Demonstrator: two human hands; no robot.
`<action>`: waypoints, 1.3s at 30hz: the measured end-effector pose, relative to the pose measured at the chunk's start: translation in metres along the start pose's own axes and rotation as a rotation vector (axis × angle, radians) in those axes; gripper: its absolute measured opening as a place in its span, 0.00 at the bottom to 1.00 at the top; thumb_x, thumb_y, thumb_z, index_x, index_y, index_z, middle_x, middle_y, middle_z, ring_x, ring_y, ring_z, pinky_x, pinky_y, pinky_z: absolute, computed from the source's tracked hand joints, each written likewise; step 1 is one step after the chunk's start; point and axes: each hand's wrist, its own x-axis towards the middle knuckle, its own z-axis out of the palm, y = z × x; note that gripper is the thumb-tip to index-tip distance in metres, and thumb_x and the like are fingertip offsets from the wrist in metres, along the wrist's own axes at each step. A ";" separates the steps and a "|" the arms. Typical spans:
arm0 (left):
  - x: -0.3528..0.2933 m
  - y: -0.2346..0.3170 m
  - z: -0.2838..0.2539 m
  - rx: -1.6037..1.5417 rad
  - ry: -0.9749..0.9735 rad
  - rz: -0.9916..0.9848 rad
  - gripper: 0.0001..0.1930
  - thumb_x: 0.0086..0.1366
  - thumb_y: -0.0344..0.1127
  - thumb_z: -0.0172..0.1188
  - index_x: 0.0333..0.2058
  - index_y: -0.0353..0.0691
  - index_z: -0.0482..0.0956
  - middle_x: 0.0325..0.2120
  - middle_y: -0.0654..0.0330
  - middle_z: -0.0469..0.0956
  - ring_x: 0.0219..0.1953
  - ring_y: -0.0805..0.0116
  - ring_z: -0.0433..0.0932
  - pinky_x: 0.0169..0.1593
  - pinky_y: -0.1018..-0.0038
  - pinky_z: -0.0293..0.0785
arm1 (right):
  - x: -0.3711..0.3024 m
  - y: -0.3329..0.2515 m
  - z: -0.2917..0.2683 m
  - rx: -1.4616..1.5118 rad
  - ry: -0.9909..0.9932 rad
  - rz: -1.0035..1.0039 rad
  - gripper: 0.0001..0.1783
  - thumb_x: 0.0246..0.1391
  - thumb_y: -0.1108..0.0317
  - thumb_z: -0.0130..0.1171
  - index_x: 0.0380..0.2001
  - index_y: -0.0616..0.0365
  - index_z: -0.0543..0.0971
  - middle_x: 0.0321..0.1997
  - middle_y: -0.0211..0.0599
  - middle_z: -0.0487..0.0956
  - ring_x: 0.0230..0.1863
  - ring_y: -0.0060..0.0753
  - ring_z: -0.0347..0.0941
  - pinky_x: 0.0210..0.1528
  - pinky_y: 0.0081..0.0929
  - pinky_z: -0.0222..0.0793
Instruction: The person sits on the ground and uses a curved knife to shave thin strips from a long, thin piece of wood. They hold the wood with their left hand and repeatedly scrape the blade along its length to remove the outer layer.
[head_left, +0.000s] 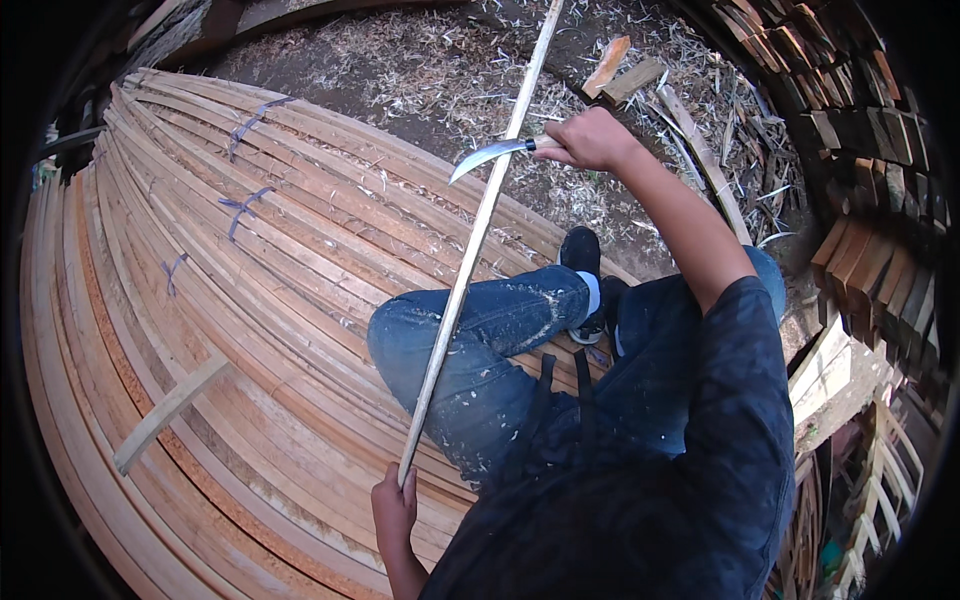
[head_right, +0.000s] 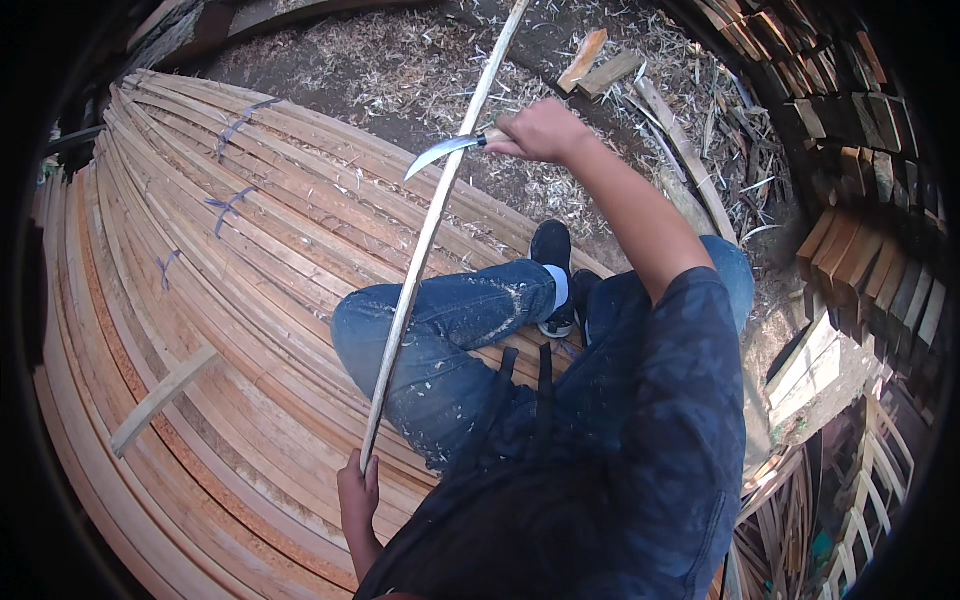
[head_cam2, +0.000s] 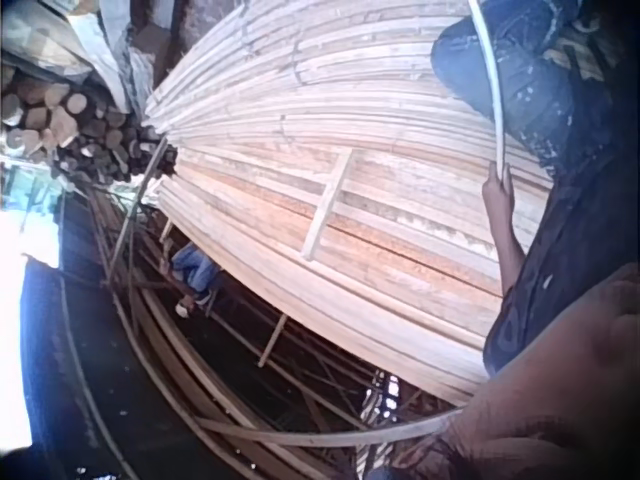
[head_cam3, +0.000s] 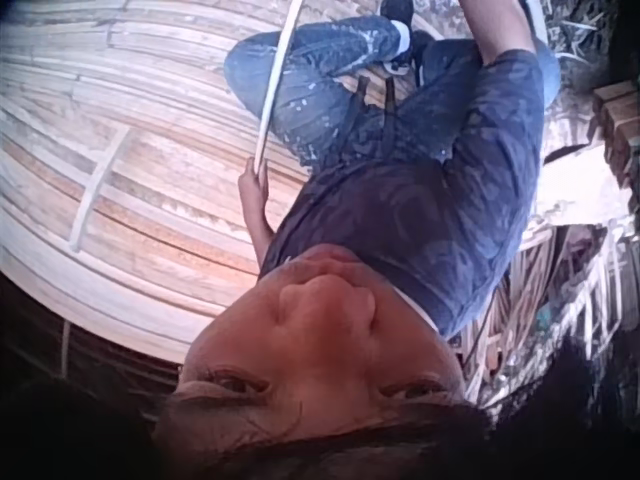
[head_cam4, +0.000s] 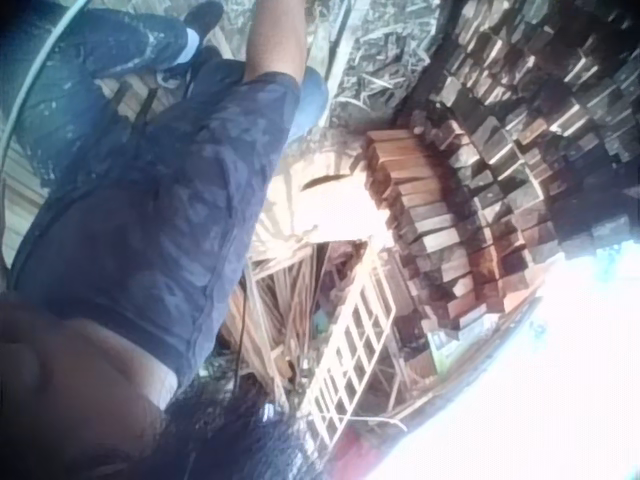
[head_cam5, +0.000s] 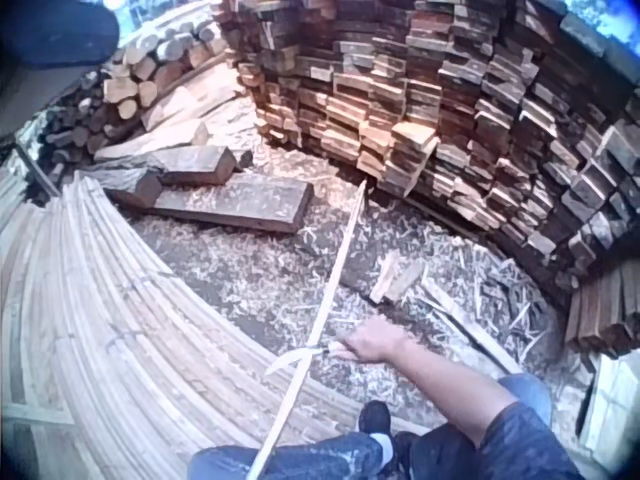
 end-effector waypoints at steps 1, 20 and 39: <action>0.000 0.002 0.000 -0.004 0.002 -0.006 0.13 0.64 0.38 0.55 0.27 0.34 0.68 0.14 0.42 0.69 0.20 0.39 0.71 0.23 0.56 0.64 | 0.002 -0.004 0.001 -0.024 -0.002 -0.081 0.30 0.57 0.35 0.40 0.29 0.51 0.75 0.19 0.41 0.77 0.24 0.49 0.75 0.27 0.41 0.71; 0.002 0.003 0.002 0.033 0.046 0.036 0.12 0.64 0.38 0.55 0.29 0.34 0.69 0.15 0.42 0.70 0.21 0.41 0.73 0.24 0.57 0.65 | -0.040 0.066 0.018 -0.071 -0.099 1.010 0.30 0.60 0.40 0.39 0.36 0.51 0.83 0.37 0.39 0.82 0.40 0.39 0.80 0.38 0.37 0.75; -0.001 0.006 0.007 0.022 0.054 0.052 0.11 0.64 0.37 0.55 0.29 0.34 0.69 0.15 0.42 0.71 0.21 0.41 0.73 0.24 0.57 0.65 | -0.017 0.061 -0.005 0.055 0.073 0.968 0.37 0.55 0.31 0.40 0.28 0.56 0.80 0.24 0.46 0.80 0.29 0.48 0.79 0.32 0.41 0.74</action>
